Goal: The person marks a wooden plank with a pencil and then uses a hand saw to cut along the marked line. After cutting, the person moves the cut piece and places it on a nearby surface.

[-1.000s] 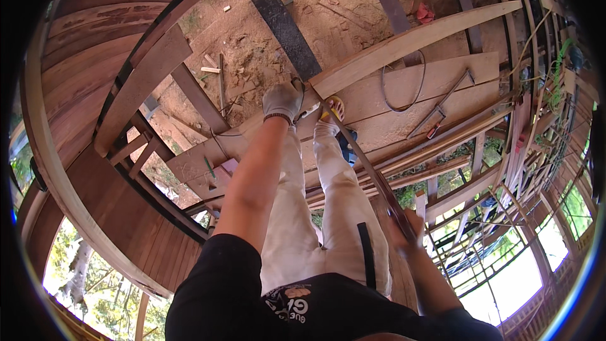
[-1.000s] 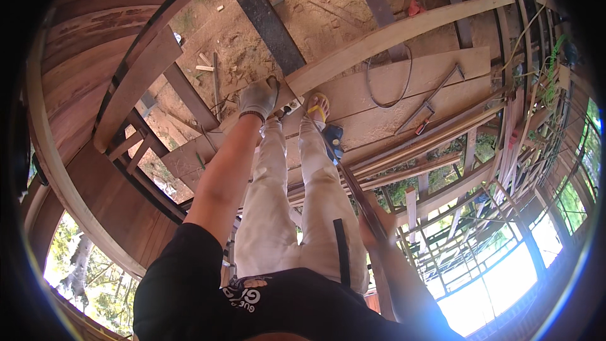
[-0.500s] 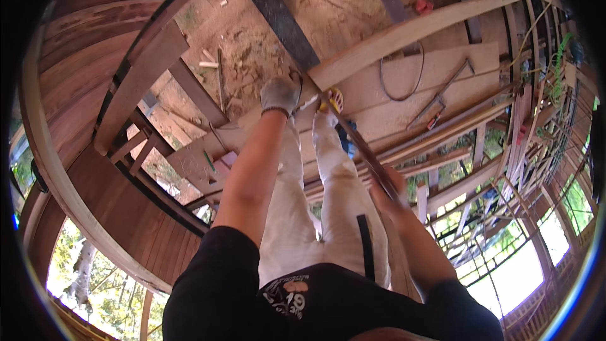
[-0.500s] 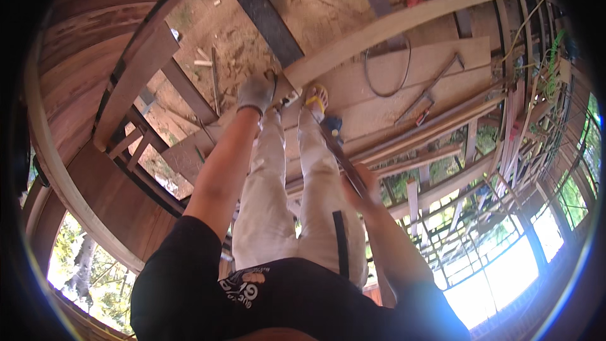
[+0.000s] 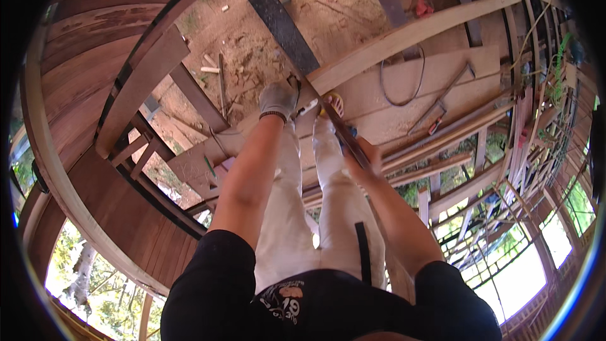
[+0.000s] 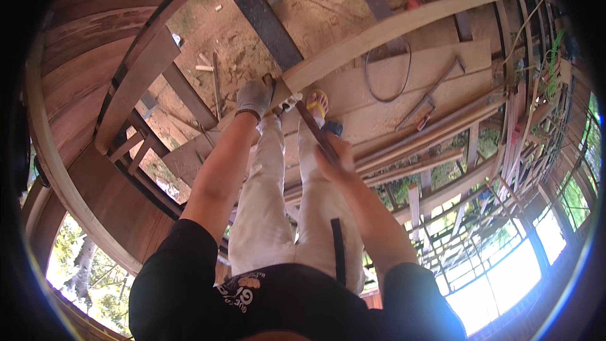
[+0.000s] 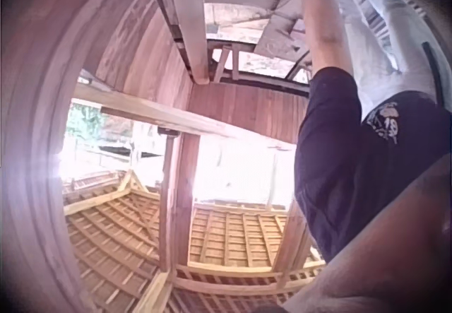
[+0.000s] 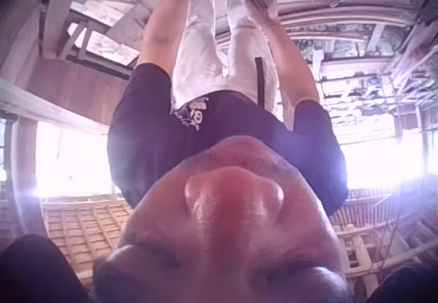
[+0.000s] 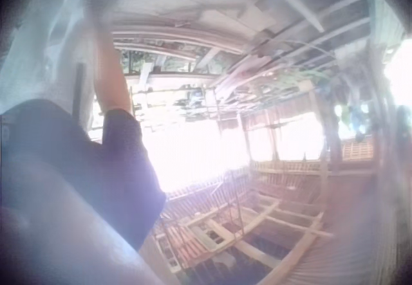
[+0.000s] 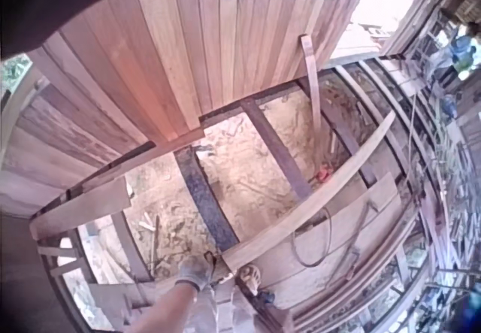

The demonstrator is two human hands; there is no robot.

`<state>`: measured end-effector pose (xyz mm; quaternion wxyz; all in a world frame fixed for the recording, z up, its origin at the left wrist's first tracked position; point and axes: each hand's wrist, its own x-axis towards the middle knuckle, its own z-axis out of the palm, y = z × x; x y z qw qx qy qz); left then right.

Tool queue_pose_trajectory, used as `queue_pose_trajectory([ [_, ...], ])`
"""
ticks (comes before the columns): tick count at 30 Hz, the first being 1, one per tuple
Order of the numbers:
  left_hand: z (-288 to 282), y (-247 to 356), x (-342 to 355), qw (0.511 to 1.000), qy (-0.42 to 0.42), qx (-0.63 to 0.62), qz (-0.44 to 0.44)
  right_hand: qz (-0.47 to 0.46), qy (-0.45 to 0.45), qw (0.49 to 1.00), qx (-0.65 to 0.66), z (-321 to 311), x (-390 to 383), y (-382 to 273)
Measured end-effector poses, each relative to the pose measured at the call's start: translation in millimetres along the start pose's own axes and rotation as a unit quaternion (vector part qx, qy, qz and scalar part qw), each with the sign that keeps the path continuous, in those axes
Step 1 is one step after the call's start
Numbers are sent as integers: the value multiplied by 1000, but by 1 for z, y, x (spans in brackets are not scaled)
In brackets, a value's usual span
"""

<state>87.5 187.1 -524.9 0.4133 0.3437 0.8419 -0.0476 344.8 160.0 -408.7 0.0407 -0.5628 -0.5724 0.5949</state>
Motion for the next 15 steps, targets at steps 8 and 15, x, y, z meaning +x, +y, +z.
queue_pose_trajectory([
  [8,5,-21,3,1000,13,19,-18,35,45,997,-45,-44,-101,8],
  [15,12,-9,5,1000,29,10,3,-5,19,999,-26,14,18,-7],
])
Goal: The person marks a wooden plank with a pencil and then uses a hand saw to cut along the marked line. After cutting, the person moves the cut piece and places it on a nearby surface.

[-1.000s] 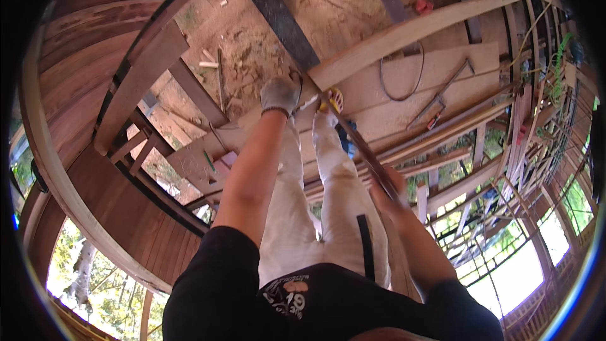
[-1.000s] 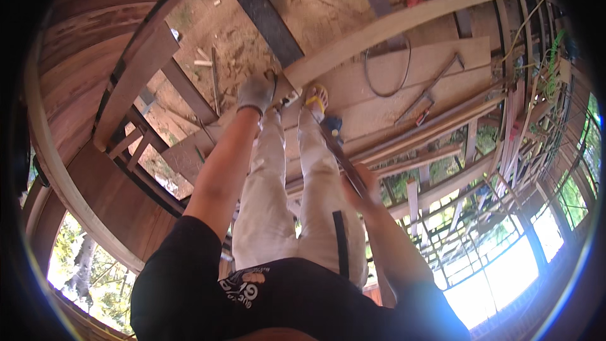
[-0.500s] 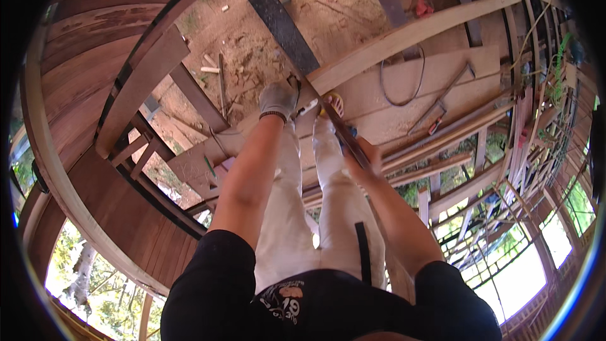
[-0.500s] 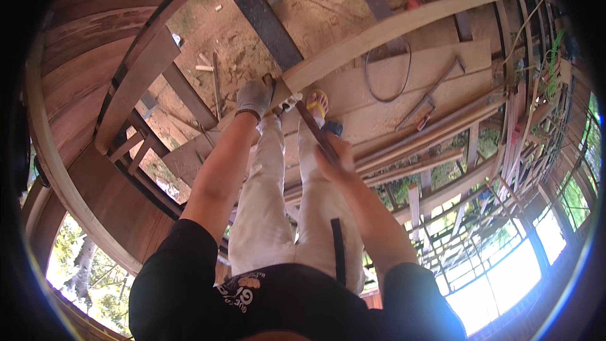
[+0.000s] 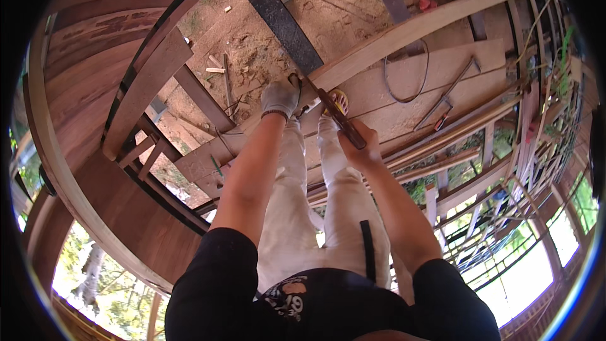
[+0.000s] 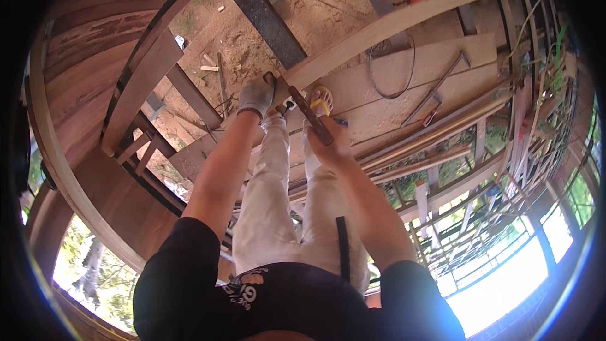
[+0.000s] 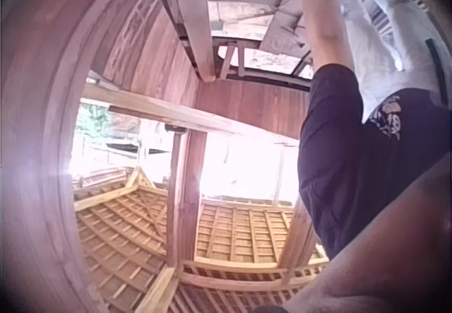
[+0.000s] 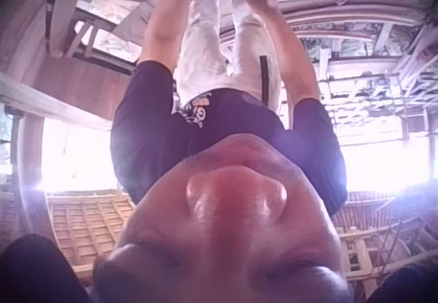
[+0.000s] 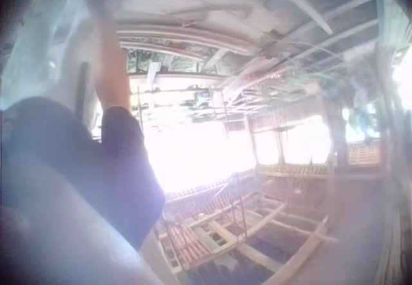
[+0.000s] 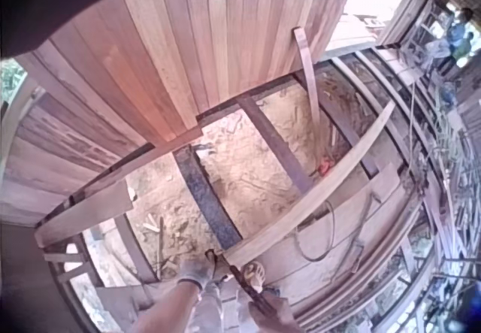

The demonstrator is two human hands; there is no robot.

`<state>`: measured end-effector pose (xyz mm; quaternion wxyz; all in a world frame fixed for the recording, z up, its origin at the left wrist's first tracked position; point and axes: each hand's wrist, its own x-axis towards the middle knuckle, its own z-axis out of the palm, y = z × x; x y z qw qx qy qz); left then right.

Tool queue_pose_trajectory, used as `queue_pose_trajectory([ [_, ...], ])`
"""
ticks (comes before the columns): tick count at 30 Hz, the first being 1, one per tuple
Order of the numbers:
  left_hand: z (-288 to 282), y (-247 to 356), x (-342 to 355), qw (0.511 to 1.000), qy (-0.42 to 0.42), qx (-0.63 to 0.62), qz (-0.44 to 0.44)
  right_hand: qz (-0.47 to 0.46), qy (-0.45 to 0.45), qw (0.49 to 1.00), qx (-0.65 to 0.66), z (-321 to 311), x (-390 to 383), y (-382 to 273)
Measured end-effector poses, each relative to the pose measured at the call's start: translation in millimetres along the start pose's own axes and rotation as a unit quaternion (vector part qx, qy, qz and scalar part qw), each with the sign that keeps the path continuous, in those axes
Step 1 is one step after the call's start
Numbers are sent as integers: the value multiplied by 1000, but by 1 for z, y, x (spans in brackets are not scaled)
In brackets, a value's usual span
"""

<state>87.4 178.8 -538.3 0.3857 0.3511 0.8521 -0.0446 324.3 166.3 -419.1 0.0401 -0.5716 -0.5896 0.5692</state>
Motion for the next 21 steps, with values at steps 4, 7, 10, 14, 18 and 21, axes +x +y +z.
queue_pose_trajectory([
  [4,6,-21,-4,1000,-26,1,10,-21,-41,986,-158,-63,-108,18],
  [7,-4,-8,-8,999,-41,1,-11,20,-44,980,-195,-98,-160,-2],
  [10,-3,-5,-16,999,-41,11,-19,75,-43,989,-117,-57,-100,18],
  [14,9,-19,6,999,16,13,-43,-21,6,1000,17,-5,8,-14],
  [18,11,-41,14,998,57,11,-14,-98,33,994,-41,-62,-101,0],
  [21,7,-28,6,1000,13,11,-18,-126,31,984,-120,-81,-127,-3],
])
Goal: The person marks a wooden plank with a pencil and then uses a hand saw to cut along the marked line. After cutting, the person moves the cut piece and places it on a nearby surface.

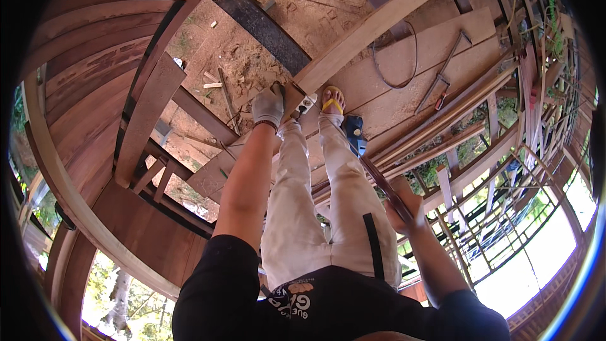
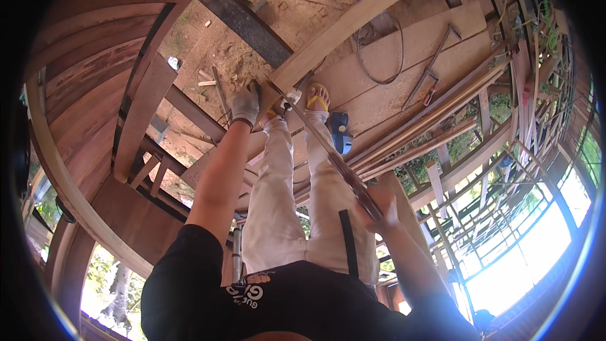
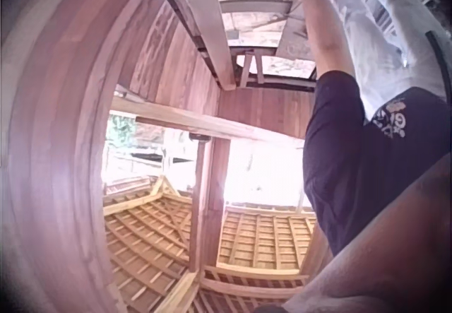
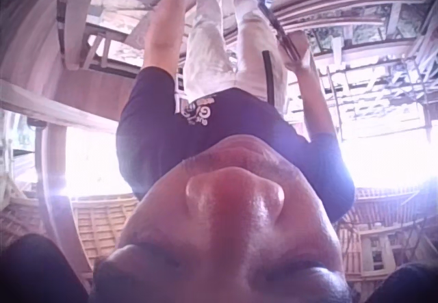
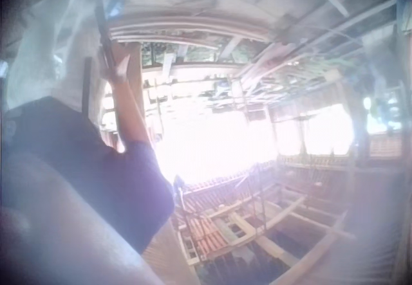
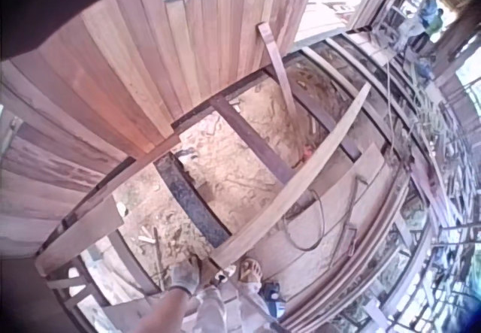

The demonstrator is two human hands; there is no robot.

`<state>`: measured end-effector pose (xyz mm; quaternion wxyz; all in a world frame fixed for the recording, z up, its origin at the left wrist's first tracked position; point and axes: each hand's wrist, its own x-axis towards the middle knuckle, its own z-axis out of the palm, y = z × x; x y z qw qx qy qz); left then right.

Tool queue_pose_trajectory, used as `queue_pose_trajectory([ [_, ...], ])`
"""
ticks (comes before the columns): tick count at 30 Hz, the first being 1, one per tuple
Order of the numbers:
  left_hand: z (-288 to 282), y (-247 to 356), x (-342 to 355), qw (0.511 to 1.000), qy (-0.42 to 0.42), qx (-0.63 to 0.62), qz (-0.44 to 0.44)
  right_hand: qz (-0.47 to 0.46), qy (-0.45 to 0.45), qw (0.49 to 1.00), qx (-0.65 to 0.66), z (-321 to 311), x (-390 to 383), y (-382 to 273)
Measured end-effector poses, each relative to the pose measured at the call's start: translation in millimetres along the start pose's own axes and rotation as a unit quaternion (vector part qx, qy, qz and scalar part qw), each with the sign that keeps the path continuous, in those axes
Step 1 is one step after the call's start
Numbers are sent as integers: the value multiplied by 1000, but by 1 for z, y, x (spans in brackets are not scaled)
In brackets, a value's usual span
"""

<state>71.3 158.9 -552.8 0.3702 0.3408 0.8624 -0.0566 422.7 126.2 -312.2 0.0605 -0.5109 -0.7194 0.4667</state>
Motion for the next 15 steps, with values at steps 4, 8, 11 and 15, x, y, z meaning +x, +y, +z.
queue_pose_trajectory([
  [4,0,13,-25,997,4,-22,73,177,-14,981,76,73,81,13],
  [8,10,-60,-4,954,44,-293,45,97,25,987,127,110,92,15],
  [11,-16,-68,-24,691,-171,-693,-115,270,-48,951,145,91,42,-7],
  [15,-51,-21,-86,423,-373,-816,-131,279,-70,944,164,80,16,-36],
])
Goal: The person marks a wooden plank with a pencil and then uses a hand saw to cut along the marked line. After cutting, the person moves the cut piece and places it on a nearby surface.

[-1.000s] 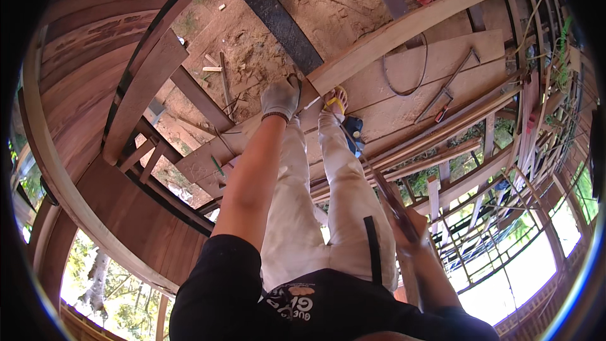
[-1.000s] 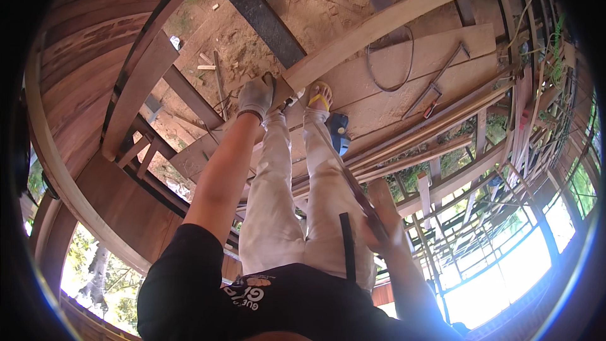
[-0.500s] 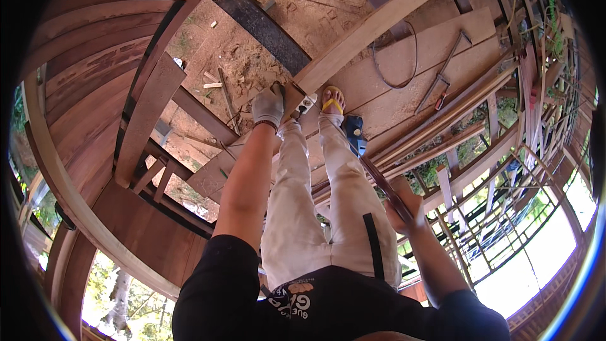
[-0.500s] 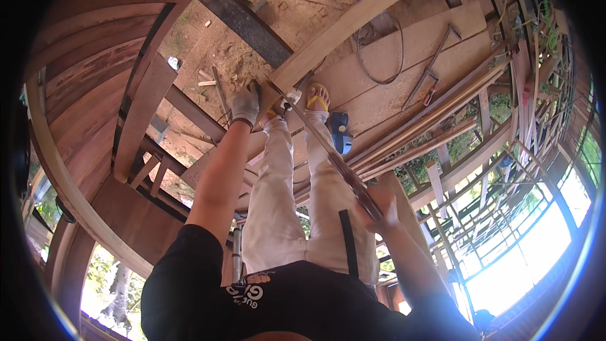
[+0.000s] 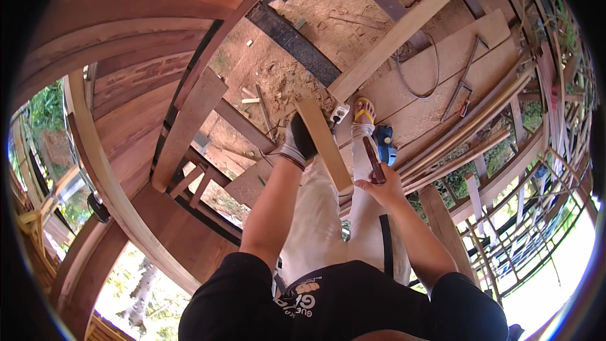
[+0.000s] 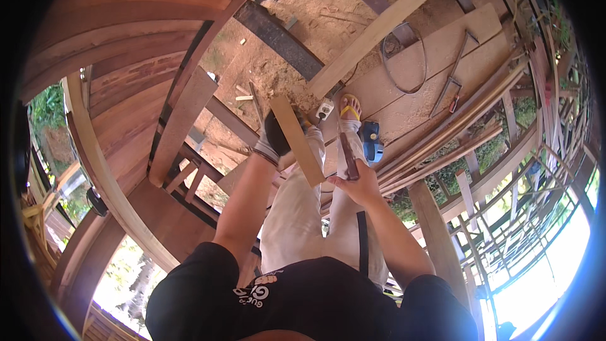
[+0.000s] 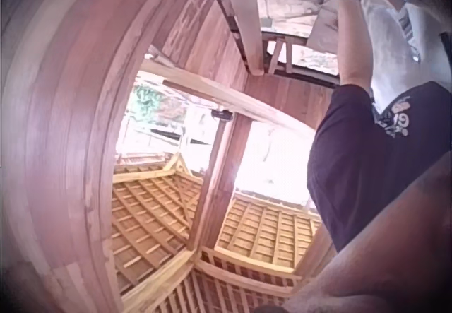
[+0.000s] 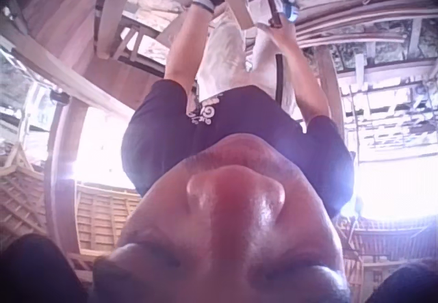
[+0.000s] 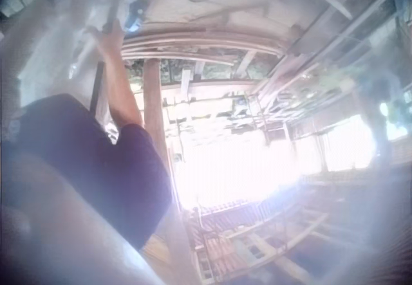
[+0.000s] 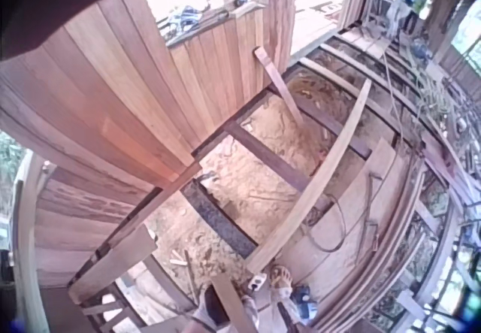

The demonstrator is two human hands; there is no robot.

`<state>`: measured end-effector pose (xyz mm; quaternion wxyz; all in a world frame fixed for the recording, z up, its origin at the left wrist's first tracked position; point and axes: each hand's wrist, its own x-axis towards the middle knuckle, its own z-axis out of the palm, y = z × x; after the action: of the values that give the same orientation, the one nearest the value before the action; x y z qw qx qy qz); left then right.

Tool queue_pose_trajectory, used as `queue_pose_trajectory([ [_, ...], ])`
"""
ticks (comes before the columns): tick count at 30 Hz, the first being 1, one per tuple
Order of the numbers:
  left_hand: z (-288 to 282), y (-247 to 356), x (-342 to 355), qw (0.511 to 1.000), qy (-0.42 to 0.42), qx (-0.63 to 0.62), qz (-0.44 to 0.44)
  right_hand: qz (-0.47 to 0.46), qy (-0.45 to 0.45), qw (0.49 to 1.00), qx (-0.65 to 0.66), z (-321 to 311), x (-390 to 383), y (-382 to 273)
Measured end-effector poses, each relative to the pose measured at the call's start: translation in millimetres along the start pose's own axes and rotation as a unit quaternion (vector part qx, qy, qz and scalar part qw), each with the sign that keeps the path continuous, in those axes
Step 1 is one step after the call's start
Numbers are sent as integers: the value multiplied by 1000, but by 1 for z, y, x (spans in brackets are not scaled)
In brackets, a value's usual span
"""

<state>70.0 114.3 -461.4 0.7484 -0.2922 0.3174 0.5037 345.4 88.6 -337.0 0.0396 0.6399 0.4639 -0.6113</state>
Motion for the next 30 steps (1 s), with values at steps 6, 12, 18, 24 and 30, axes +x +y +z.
queue_pose_trajectory([
  [6,57,-64,-7,982,-143,32,-117,-30,-24,924,382,2,-26,-6],
  [12,93,-97,18,906,-3,420,55,-33,45,891,450,-9,-72,1],
  [18,98,-33,116,301,142,902,274,-61,204,829,518,-35,-105,52],
  [24,98,-37,148,302,76,935,169,-41,315,796,515,-41,-143,65],
  [30,81,-31,165,307,133,935,120,-79,327,781,527,-41,-153,47],
])
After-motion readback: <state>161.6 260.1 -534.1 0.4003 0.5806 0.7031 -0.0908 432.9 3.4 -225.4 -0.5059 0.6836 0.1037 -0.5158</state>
